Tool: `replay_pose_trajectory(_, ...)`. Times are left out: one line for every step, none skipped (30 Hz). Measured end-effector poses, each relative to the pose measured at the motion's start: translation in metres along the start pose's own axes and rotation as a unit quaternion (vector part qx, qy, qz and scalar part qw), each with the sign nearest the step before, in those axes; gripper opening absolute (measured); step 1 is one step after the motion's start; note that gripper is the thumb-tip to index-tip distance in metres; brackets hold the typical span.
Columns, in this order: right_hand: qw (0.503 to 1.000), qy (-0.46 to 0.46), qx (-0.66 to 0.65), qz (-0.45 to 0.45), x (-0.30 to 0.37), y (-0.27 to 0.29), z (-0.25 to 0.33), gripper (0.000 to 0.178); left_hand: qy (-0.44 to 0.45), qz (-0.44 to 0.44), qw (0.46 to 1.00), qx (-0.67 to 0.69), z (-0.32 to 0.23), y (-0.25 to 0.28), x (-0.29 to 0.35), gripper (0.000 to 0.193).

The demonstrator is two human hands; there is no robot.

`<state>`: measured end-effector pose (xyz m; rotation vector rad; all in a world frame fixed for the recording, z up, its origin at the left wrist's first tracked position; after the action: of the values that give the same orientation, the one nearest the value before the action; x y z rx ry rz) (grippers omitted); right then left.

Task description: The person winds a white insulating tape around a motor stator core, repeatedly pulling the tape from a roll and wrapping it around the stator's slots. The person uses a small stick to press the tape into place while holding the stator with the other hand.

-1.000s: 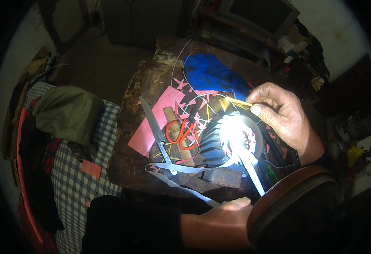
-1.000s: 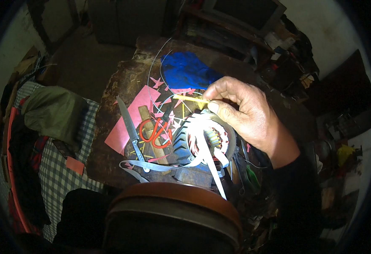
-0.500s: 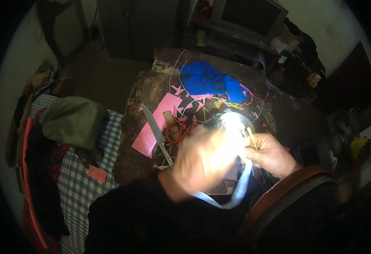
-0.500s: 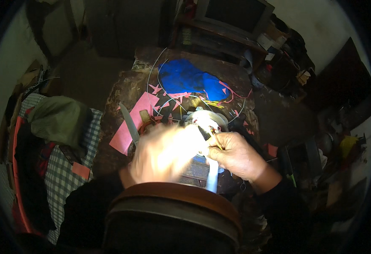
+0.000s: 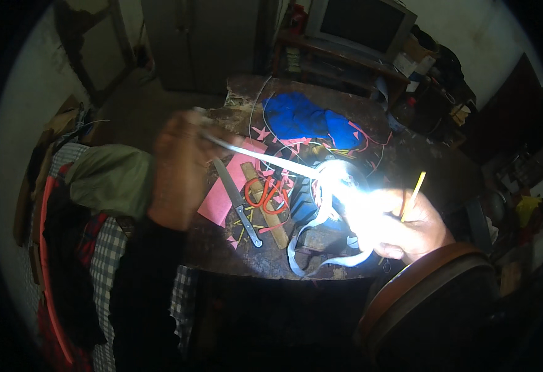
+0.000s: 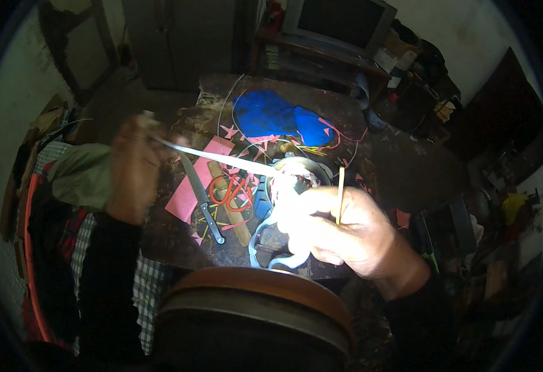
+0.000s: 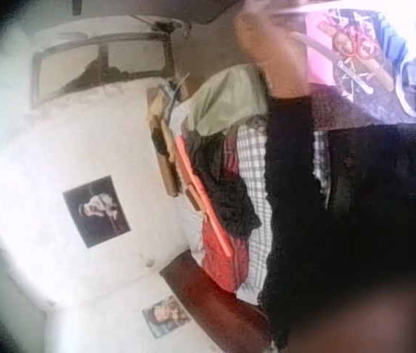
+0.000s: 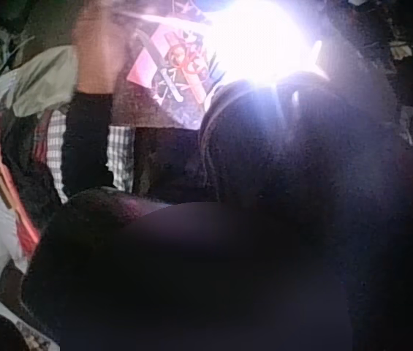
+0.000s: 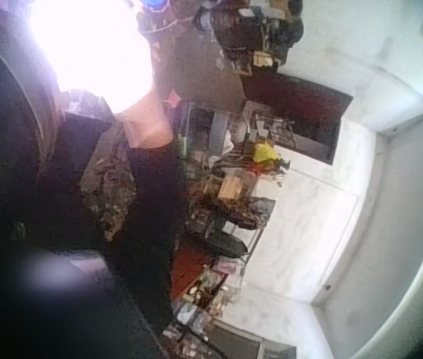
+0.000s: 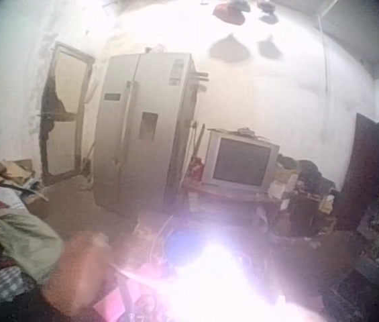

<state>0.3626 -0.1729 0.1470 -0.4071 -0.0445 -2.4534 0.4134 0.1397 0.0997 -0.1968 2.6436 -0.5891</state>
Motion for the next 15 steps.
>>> replay_pose_trajectory(1.0,0.022,-0.009,-0.008,-0.002,-0.002,0.007,0.018,-0.002,-0.009,1.0,-0.001,-0.014,0.02,-0.007,0.022)
replay_pose_trajectory(0.999,0.046,-0.017,-0.014,-0.003,-0.005,0.015,0.018,-0.02,0.007,1.0,0.021,-0.03,0.036,-0.012,0.024)
replay_pose_trajectory(0.997,0.078,-0.016,-0.009,-0.005,-0.009,0.025,0.018,-0.009,-0.003,0.994,-0.109,-0.038,0.058,-0.016,0.025)
replay_pose_trajectory(0.997,0.08,-0.003,-0.015,-0.006,-0.01,0.03,0.018,-0.003,-0.005,0.973,-0.233,-0.047,0.081,-0.019,0.025)
replay_pose_trajectory(0.997,0.074,0.015,-0.023,-0.007,-0.009,0.033,0.018,-0.063,0.035,0.909,-0.411,-0.07,0.093,-0.022,0.026)
replay_pose_trajectory(0.997,0.074,0.029,-0.024,-0.007,-0.01,0.037,0.018,-0.173,0.026,0.757,-0.629,-0.099,0.103,-0.021,0.028)
replay_pose_trajectory(0.996,0.058,0.056,-0.033,-0.006,-0.007,0.039,0.018,-0.237,0.04,0.732,-0.637,-0.131,0.119,-0.025,0.035)
replay_pose_trajectory(0.995,0.049,0.071,-0.048,-0.007,-0.003,0.041,0.019,-0.275,0.041,0.761,-0.586,-0.161,0.142,-0.029,0.043)
replay_pose_trajectory(0.994,0.048,0.082,-0.056,-0.006,0.001,0.044,0.019,-0.283,0.002,0.682,-0.675,-0.189,0.169,-0.029,0.046)
replay_pose_trajectory(0.992,0.047,0.094,-0.064,-0.006,0.005,0.045,0.019,-0.279,-0.027,0.563,-0.777,-0.221,0.193,-0.028,0.05)
replay_pose_trajectory(0.995,0.04,0.084,-0.046,-0.007,0.006,0.044,0.019,-0.281,-0.053,0.46,-0.841,-0.252,0.215,-0.027,0.054)
replay_pose_trajectory(0.993,0.022,0.104,-0.049,-0.01,0.011,0.04,0.019,-0.279,-0.063,0.399,-0.871,-0.28,0.236,-0.024,0.058)
replay_pose_trajectory(0.991,0.009,0.125,-0.052,-0.014,0.016,0.034,0.019,-0.286,-0.077,0.349,-0.889,-0.309,0.254,-0.017,0.062)
replay_pose_trajectory(0.989,0.008,0.14,-0.042,-0.019,0.019,0.028,0.019,-0.26,-0.07,0.333,-0.904,-0.332,0.275,-0.011,0.066)
replay_pose_trajectory(0.987,-0.023,0.147,-0.06,-0.027,0.029,0.015,0.021,-0.258,-0.068,0.315,-0.911,-0.355,0.29,0.002,0.071)
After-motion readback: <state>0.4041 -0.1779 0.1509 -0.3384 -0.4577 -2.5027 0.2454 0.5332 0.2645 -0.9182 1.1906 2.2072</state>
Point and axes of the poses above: each hand's wrist, its own x-axis away from the middle knuckle, its own y-axis out of the back of the hand, z = x × y, the point moved 10 cm from there along -x, towards the middle knuckle, and after that the axes turned 2 degrees about -y, right-handed, at the moved point
